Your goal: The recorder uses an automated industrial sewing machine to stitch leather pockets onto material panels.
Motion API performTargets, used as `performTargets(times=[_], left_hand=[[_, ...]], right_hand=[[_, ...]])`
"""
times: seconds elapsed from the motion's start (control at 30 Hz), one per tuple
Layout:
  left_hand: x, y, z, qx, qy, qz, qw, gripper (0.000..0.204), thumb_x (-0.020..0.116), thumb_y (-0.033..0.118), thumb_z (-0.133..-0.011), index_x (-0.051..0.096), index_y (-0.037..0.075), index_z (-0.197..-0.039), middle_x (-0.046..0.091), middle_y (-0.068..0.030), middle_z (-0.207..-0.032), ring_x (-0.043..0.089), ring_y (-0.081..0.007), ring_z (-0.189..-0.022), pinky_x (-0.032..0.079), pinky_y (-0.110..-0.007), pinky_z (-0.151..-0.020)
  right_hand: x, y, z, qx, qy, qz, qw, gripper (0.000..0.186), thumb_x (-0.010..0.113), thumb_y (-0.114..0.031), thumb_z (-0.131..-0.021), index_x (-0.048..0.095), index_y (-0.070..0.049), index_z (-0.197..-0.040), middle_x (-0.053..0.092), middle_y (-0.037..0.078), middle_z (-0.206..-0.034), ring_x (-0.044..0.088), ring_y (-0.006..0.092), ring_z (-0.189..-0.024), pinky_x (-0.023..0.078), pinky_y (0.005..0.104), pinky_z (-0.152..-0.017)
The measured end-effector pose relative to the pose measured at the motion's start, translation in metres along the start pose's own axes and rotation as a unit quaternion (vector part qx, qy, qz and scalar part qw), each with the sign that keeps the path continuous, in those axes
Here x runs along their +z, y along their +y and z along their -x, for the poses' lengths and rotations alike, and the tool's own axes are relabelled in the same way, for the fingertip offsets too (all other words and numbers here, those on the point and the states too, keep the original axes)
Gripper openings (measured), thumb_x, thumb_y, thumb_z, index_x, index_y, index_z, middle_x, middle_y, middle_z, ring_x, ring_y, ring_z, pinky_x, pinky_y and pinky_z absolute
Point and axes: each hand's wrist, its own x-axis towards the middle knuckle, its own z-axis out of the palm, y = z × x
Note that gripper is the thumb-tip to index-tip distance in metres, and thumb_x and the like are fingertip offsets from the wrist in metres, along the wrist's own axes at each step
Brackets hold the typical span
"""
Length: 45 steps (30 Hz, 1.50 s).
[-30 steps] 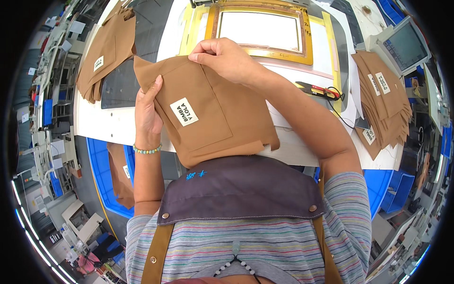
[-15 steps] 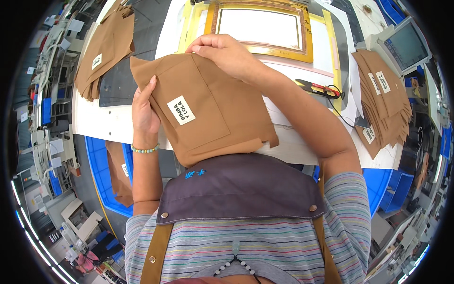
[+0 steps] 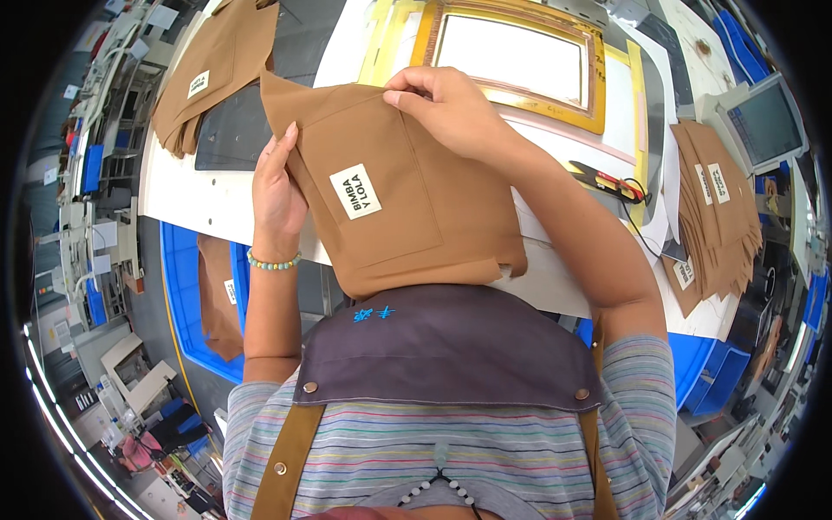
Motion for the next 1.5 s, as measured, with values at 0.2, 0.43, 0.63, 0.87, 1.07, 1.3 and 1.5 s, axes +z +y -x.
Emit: performTargets(times=[0.2,0.43,0.63,0.87,1.07,1.3,1.5], left_hand=[[-0.013,0.011,0.009,-0.005,0.021,-0.059,0.998,0.037,0.055,0.026,-0.113,0.062,0.002,-0.140,0.074,-0.0066,-0.130,0.071,-0.0146,-0.117,0.055,-0.031,-0.100],[-0.013,0.011,0.009,0.014,0.035,-0.041,0.998,0.034,0.060,0.024,-0.111,0.067,0.002,-0.136,0.077,-0.0051,-0.124,0.072,-0.0124,-0.110,0.055,-0.029,-0.097],[-0.020,0.006,0.000,0.016,0.023,-0.049,0.998,0.032,0.059,0.024,-0.112,0.067,0.002,-0.132,0.077,-0.0059,-0.124,0.073,-0.0120,-0.107,0.056,-0.029,-0.094],[-0.016,0.007,0.018,0.002,-0.001,-0.135,0.991,0.037,0.076,0.019,-0.102,0.067,-0.001,-0.132,0.075,-0.0067,-0.124,0.069,-0.0121,-0.111,0.055,-0.030,-0.098],[-0.058,0.082,0.066,0.314,0.229,-0.075,0.918,0.028,0.072,0.015,-0.104,0.068,-0.001,-0.127,0.076,-0.0074,-0.122,0.073,-0.0154,-0.106,0.058,-0.033,-0.097],[-0.249,0.116,0.185,0.505,0.484,0.061,0.712,0.029,0.062,0.005,-0.105,0.062,-0.003,-0.133,0.070,-0.0158,-0.134,0.070,-0.0299,-0.120,0.058,-0.044,-0.105],[-0.331,0.015,0.226,0.381,0.724,0.137,0.559,0.043,0.059,0.009,-0.103,0.054,-0.007,-0.144,0.057,-0.0187,-0.149,0.064,-0.0370,-0.130,0.057,-0.052,-0.108]], right_hand=[[0.002,0.001,0.000,0.003,-0.001,-0.010,1.000,0.026,0.063,-0.024,-0.107,0.074,-0.001,-0.110,0.073,0.003,-0.095,0.065,0.0108,-0.090,0.052,0.0305,-0.085],[0.005,0.001,0.002,0.004,0.010,-0.045,0.999,0.025,0.061,-0.021,-0.108,0.072,-0.002,-0.121,0.075,0.003,-0.099,0.067,0.0095,-0.093,0.054,0.0298,-0.088],[-0.002,0.000,-0.002,0.003,-0.001,-0.041,0.999,0.026,0.059,-0.020,-0.108,0.072,-0.002,-0.122,0.076,0.003,-0.102,0.068,0.0102,-0.096,0.054,0.0303,-0.089],[0.008,-0.014,-0.001,-0.004,-0.006,0.004,1.000,0.031,0.058,-0.026,-0.110,0.073,-0.002,-0.123,0.076,0.005,-0.113,0.068,0.0133,-0.106,0.052,0.0297,-0.097],[-0.008,0.022,-0.003,-0.029,0.011,-0.118,0.993,0.038,0.053,-0.029,-0.115,0.070,0.002,-0.128,0.074,0.006,-0.110,0.067,0.0124,-0.106,0.053,0.0293,-0.094],[-0.004,0.020,-0.008,-0.013,-0.007,-0.064,0.998,0.031,0.057,-0.023,-0.113,0.071,0.000,-0.128,0.073,0.005,-0.105,0.066,0.0110,-0.099,0.052,0.0256,-0.088],[-0.007,0.025,-0.010,0.000,-0.016,-0.055,0.998,0.030,0.058,-0.021,-0.112,0.071,0.000,-0.128,0.073,0.005,-0.106,0.063,0.0105,-0.094,0.051,0.0250,-0.088]])
